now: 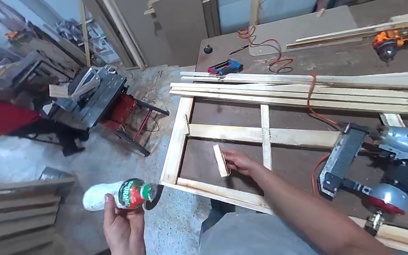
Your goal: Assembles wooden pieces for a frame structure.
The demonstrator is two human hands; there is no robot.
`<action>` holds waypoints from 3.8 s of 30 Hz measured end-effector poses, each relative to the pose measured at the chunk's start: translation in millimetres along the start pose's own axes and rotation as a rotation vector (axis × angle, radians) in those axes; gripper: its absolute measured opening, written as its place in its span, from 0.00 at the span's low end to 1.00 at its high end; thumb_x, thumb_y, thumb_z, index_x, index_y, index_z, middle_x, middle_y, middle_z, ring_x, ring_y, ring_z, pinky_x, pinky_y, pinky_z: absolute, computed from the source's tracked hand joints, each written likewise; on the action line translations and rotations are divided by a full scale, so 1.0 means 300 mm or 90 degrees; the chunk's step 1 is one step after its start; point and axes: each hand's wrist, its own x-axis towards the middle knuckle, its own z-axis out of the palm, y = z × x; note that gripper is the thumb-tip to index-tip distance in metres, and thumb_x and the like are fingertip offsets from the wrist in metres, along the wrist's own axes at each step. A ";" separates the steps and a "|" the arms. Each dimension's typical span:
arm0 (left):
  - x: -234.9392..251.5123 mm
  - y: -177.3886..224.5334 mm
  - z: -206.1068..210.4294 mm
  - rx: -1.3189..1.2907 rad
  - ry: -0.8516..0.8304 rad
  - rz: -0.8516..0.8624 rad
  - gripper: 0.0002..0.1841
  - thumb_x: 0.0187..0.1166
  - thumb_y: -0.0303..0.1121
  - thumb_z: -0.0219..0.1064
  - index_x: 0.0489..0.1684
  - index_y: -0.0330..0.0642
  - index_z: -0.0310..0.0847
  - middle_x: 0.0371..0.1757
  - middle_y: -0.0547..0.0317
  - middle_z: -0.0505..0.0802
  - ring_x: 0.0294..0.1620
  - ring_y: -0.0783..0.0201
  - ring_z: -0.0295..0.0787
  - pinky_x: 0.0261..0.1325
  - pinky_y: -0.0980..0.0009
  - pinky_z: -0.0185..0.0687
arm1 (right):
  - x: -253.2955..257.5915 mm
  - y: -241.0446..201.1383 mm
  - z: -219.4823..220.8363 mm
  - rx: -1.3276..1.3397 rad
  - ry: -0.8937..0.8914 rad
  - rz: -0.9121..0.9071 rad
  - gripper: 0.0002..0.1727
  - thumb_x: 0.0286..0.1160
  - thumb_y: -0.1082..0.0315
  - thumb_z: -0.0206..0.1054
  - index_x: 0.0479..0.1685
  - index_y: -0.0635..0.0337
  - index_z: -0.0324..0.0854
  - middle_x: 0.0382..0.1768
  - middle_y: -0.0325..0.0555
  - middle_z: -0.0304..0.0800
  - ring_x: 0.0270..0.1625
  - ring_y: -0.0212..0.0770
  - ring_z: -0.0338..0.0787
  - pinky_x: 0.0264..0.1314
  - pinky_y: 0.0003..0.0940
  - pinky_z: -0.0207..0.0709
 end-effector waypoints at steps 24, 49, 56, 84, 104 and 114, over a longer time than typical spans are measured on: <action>0.246 0.188 -0.558 -0.132 -0.026 -0.133 0.18 0.82 0.42 0.68 0.58 0.38 0.86 0.60 0.41 0.93 0.65 0.48 0.91 0.70 0.47 0.86 | 0.537 -0.222 0.478 -0.732 0.383 -0.152 0.28 0.82 0.46 0.65 0.70 0.58 0.82 0.62 0.57 0.89 0.62 0.58 0.90 0.66 0.64 0.82; 0.077 0.343 0.244 0.022 -0.503 0.341 0.28 0.78 0.50 0.72 0.69 0.41 0.77 0.60 0.43 0.93 0.63 0.45 0.92 0.71 0.47 0.86 | -0.389 -0.419 0.741 0.072 -0.310 -0.376 0.27 0.78 0.64 0.72 0.76 0.62 0.76 0.59 0.54 0.88 0.57 0.42 0.91 0.65 0.42 0.86; -0.082 0.333 0.340 0.071 -0.518 0.443 0.28 0.76 0.50 0.75 0.68 0.45 0.76 0.59 0.49 0.93 0.63 0.49 0.91 0.71 0.49 0.86 | -0.520 -0.491 0.627 0.054 -0.227 -0.463 0.24 0.79 0.65 0.71 0.72 0.61 0.78 0.57 0.51 0.88 0.56 0.41 0.91 0.61 0.38 0.87; -0.247 0.368 0.558 0.151 -0.573 0.620 0.24 0.74 0.42 0.79 0.64 0.46 0.78 0.54 0.48 0.95 0.57 0.45 0.94 0.65 0.46 0.91 | -0.685 -0.468 0.541 0.057 -0.439 -0.418 0.19 0.82 0.65 0.68 0.68 0.62 0.84 0.56 0.49 0.92 0.53 0.36 0.91 0.59 0.33 0.87; -0.021 0.281 0.685 0.837 -0.478 0.861 0.21 0.74 0.38 0.78 0.57 0.33 0.83 0.52 0.40 0.93 0.53 0.46 0.94 0.58 0.40 0.87 | -0.799 -0.379 0.295 -0.018 -0.474 -0.444 0.27 0.82 0.53 0.69 0.74 0.59 0.81 0.58 0.47 0.92 0.57 0.35 0.91 0.61 0.34 0.87; 0.341 -0.663 0.307 1.540 -1.188 0.336 0.19 0.72 0.23 0.69 0.61 0.48 0.90 0.62 0.47 0.92 0.72 0.42 0.82 0.91 0.35 0.46 | -1.180 -0.078 -0.241 0.087 0.179 -0.480 0.31 0.72 0.52 0.77 0.74 0.54 0.82 0.60 0.52 0.90 0.53 0.41 0.93 0.57 0.36 0.90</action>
